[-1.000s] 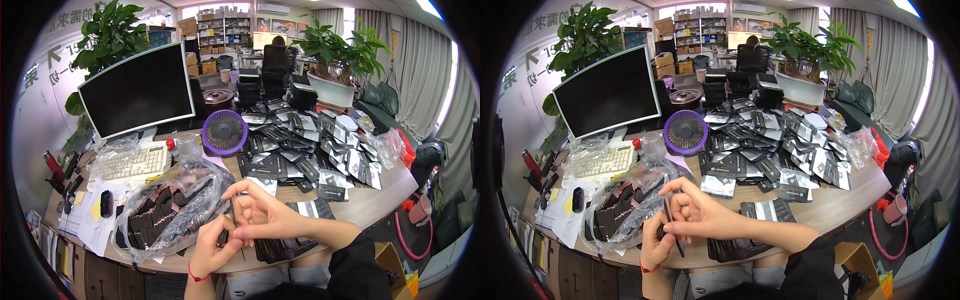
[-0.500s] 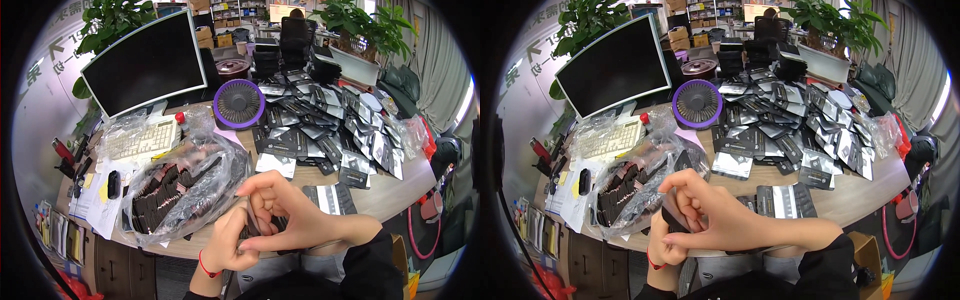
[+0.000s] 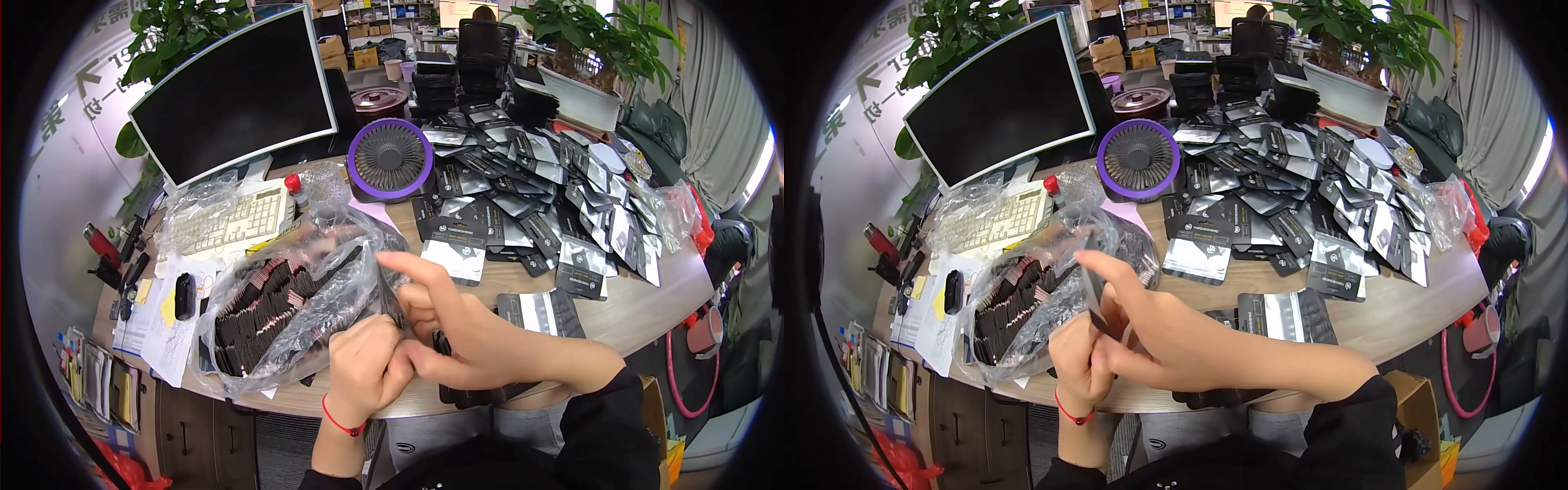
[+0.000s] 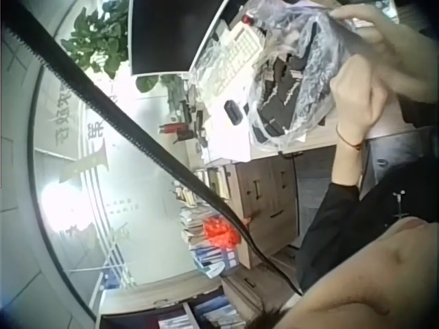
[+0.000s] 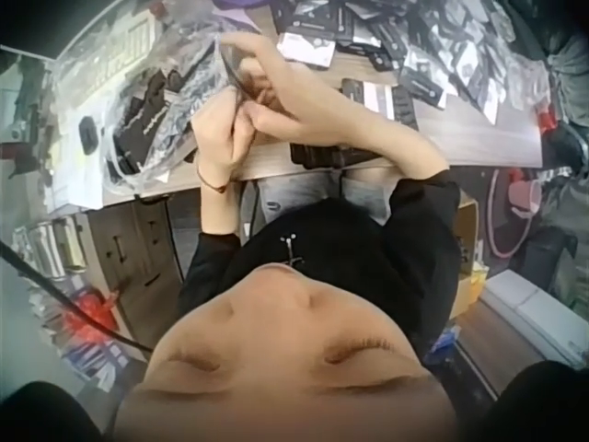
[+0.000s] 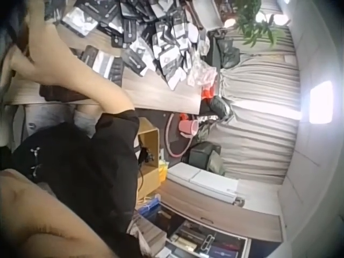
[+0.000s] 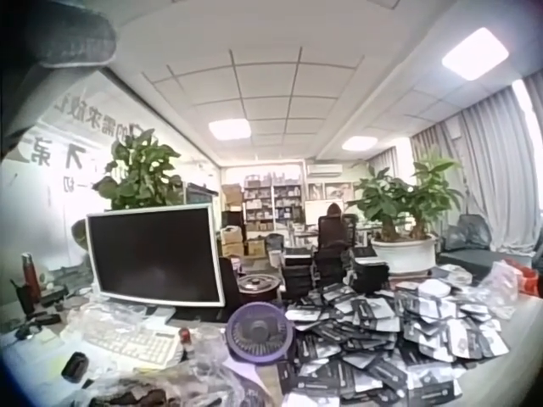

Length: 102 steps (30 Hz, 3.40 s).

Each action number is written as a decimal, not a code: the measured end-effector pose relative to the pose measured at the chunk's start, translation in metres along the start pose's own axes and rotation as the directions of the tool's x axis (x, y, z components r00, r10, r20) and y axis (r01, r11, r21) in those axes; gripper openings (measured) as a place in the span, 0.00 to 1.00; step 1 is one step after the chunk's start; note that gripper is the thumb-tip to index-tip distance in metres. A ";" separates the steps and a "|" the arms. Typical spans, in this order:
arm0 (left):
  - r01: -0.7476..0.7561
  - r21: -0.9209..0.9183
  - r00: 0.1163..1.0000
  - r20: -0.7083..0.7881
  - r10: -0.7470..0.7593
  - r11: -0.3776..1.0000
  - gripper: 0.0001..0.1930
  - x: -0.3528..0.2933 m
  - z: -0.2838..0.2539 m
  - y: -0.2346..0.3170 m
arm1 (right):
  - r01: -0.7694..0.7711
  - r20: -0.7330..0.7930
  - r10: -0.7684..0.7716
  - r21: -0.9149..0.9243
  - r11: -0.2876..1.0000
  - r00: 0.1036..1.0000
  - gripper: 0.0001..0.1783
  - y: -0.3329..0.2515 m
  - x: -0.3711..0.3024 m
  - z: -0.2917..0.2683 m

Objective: Packaging small components into black pouches at a desk.

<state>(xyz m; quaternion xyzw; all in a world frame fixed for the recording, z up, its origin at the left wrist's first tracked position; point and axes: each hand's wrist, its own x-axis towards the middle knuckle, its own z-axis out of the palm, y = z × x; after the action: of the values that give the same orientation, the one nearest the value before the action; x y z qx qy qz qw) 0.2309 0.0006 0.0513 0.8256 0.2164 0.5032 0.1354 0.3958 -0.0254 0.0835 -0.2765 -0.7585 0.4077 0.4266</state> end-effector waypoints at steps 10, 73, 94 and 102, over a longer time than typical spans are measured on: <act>0.232 -0.064 0.942 -0.235 -0.241 0.971 0.04 -0.002 -0.005 0.003 | 0.374 -0.005 -0.637 -0.806 0.458 0.770 0.24 0.018 0.005 -0.005; 0.319 -0.755 0.821 -0.082 -0.565 0.573 0.07 0.000 -0.025 0.015 | 0.249 0.094 -0.400 -0.900 0.358 0.912 0.33 0.004 0.007 -0.001; 0.434 -0.191 0.848 -0.243 -0.471 0.880 0.07 0.006 -0.019 0.014 | 0.189 0.003 -0.364 -0.858 0.478 0.931 0.39 0.009 0.007 0.002; 0.430 -0.077 0.903 0.010 -0.430 0.900 0.10 0.007 -0.016 0.017 | 0.108 -0.101 -0.340 -0.832 0.544 0.935 0.38 -0.004 0.005 -0.002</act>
<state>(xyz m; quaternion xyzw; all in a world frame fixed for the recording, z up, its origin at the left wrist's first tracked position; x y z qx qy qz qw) 0.2231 -0.0110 0.0717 0.7498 0.3741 0.4719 0.2742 0.3949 -0.0224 0.0897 -0.3901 -0.8288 -0.0839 0.3923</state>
